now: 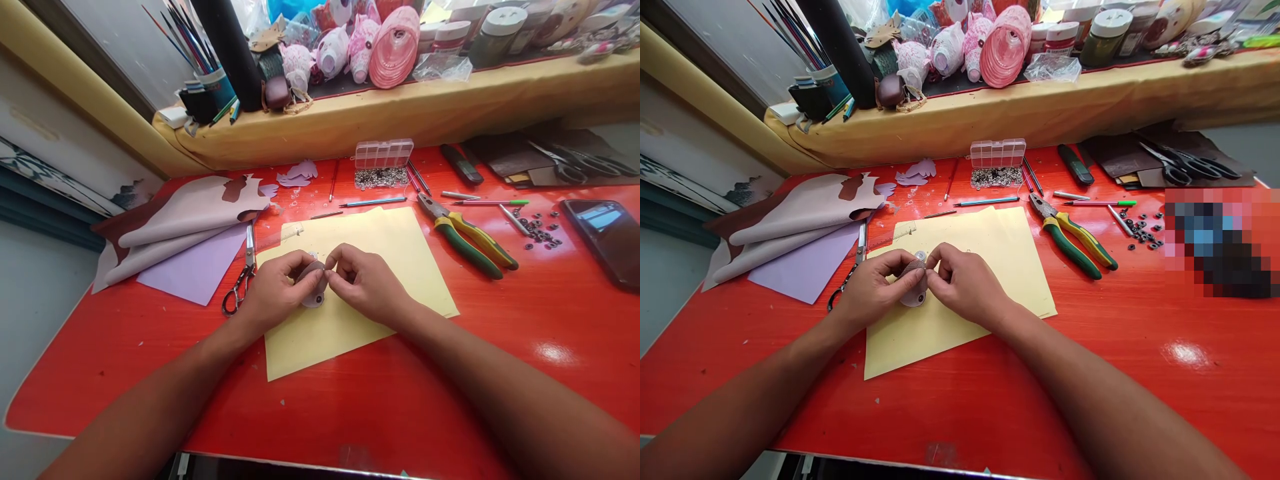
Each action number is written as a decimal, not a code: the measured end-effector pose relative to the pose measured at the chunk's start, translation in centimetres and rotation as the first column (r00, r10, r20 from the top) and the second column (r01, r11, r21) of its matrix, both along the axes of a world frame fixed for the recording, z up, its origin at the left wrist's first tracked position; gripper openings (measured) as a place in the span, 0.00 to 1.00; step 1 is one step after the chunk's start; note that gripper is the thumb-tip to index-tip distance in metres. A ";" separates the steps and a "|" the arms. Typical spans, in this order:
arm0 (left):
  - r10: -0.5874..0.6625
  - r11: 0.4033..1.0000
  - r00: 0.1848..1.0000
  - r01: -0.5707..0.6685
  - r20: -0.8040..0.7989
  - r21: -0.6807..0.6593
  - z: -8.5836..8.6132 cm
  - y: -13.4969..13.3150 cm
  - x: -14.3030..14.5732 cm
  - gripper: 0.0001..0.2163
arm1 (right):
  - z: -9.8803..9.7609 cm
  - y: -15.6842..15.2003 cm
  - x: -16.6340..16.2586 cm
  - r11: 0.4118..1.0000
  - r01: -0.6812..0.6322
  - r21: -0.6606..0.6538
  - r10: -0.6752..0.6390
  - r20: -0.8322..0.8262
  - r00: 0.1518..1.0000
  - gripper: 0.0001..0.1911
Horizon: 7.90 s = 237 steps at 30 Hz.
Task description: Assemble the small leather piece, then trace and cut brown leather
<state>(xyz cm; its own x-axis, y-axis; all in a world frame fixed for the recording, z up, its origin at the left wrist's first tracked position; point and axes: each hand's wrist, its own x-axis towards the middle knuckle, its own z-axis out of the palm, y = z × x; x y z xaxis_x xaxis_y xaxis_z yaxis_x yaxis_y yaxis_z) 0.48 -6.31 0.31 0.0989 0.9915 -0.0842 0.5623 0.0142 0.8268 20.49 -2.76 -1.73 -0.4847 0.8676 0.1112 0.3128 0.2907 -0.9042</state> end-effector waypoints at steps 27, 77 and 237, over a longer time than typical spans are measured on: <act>0.029 0.992 0.984 -0.007 0.177 -0.127 -0.2 0.6 -0.6 0.12 | 1.0 0.8 0.8 0.921 0.111 -0.373 -0.239 -0.317 0.918 0.15; 0.011 0.980 0.907 0.073 0.421 -0.182 -0.8 1.1 -0.8 0.15 | 0.6 0.8 0.9 0.956 0.039 -0.291 -0.096 -0.184 0.978 0.13; 0.034 0.983 0.836 0.070 0.547 -0.168 -1.9 1.5 -0.9 0.15 | 0.5 0.8 1.1 0.975 0.040 -0.216 -0.051 -0.047 0.998 0.08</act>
